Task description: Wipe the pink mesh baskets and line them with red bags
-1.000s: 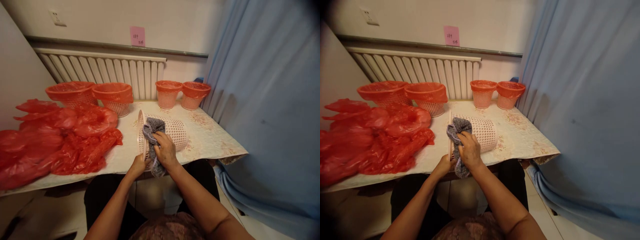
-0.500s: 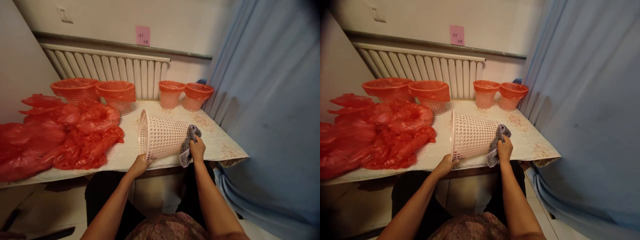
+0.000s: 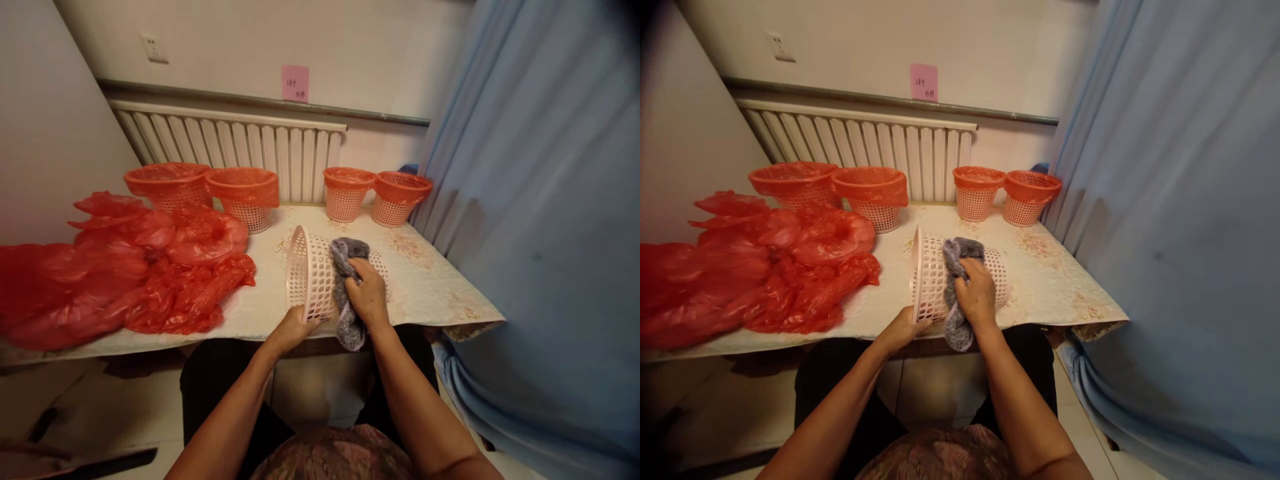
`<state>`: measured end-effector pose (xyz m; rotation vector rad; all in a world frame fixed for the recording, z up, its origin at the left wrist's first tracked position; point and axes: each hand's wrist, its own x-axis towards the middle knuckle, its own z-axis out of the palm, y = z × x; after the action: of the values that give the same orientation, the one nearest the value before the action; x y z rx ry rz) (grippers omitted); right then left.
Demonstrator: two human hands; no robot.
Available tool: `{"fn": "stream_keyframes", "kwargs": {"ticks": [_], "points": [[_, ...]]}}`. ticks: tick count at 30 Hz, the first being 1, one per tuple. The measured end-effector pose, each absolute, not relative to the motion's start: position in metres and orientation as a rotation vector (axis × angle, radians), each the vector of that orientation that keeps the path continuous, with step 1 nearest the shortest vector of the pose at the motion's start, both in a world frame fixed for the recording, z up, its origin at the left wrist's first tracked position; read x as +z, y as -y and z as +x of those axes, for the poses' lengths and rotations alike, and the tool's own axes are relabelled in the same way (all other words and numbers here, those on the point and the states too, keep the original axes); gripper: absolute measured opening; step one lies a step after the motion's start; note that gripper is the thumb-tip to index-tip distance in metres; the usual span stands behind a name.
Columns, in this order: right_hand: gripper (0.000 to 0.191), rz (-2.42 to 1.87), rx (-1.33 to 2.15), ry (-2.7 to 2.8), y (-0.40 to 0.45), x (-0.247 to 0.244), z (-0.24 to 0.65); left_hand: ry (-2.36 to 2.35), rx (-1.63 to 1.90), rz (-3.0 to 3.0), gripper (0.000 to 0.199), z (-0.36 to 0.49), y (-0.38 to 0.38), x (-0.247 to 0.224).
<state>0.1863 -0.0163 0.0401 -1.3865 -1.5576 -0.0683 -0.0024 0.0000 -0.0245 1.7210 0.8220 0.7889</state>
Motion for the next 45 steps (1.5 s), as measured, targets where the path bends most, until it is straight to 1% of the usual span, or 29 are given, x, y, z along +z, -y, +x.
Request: {"fn": "stream_keyframes", "kwargs": {"ticks": [4,9,13,19,24,32,36,41,45], "points": [[0.049,-1.249,-0.086,1.780,0.032,0.056,0.142,-0.883,0.799,1.655,0.028,0.003,0.002,-0.010],[0.051,-1.253,-0.149,1.761,0.036,0.054,0.129,-0.947,0.861,1.558,0.026,-0.001,0.005,-0.007],[0.049,-1.254,-0.158,1.733,0.031,0.048,0.135,-0.956,0.888,1.610,0.028,-0.003,0.007,-0.026],[0.049,-1.283,-0.135,1.721,0.021,0.046,0.145,-0.955,0.935,1.581,0.042,-0.005,0.008,-0.049],[0.046,-1.331,-0.146,1.687,0.013,0.039,0.172,-1.020,0.922,1.575,0.040,-0.006,0.009,-0.046],[0.039,-1.621,-0.263,1.415,0.016,0.004,0.260,-1.029,0.912,1.603,0.038,-0.005,0.006,-0.047],[0.038,-1.727,-0.301,1.310,0.024,-0.007,0.283,-1.023,0.896,1.643,0.034,-0.006,0.006,-0.047],[0.038,-1.766,-0.332,1.283,0.020,0.002,0.271,-1.001,0.898,1.637,0.033,-0.006,0.001,-0.048],[0.039,-1.631,-0.297,1.419,0.010,0.019,0.232,-1.020,0.916,1.595,0.034,-0.004,-0.005,-0.044]]}}
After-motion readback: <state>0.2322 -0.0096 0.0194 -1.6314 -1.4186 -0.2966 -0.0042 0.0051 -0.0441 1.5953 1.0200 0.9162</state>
